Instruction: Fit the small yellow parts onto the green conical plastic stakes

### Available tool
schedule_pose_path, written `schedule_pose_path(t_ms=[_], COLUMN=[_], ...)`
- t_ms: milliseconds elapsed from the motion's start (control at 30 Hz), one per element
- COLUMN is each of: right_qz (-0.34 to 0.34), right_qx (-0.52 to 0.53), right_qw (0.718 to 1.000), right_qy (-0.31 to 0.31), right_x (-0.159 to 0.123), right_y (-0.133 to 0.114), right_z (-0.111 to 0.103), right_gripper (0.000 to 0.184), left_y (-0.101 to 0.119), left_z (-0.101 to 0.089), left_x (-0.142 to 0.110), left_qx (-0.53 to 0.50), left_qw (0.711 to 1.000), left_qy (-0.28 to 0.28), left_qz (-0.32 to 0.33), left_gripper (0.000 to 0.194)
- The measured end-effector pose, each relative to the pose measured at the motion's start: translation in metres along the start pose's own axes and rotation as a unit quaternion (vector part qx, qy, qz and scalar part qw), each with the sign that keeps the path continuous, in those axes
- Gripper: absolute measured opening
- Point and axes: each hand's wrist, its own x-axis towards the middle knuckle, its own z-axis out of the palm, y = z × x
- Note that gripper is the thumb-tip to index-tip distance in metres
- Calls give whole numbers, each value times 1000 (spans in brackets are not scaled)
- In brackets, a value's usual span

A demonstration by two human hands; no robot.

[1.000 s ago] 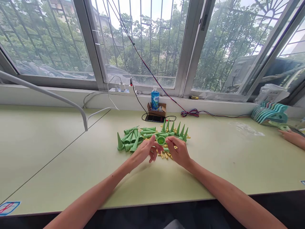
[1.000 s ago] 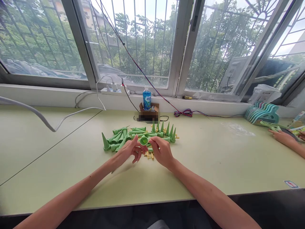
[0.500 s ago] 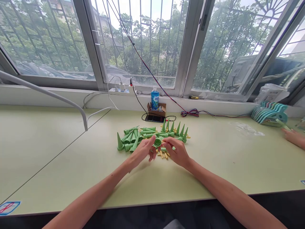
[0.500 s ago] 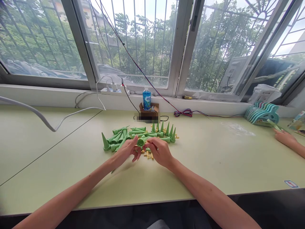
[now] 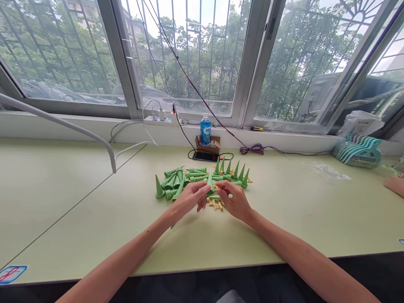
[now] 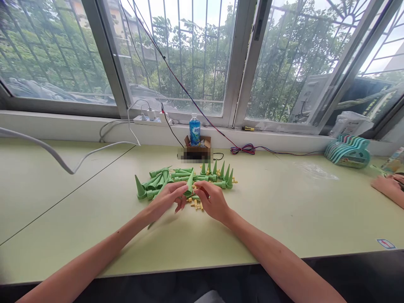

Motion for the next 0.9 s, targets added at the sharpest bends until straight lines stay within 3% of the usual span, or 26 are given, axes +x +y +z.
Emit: schedule_pose_path(t_ms=[233, 467, 900], right_qz=[13, 20, 44], right_qx=[-3, -29, -12], right_qw=[1000, 999, 999], right_qy=[-1, 11, 3], right_x=[2, 3, 3], right_y=[0, 1, -1], right_z=[-2, 0, 1], right_gripper=[20, 32, 32], left_y=[-2, -8, -18], left_z=[0, 4, 2], left_x=[-2, -1, 2], left_qx=[88, 200, 258], left_qw=[996, 971, 948], left_qy=[1, 36, 61], left_qz=[29, 127, 174], left_gripper=[32, 25, 11])
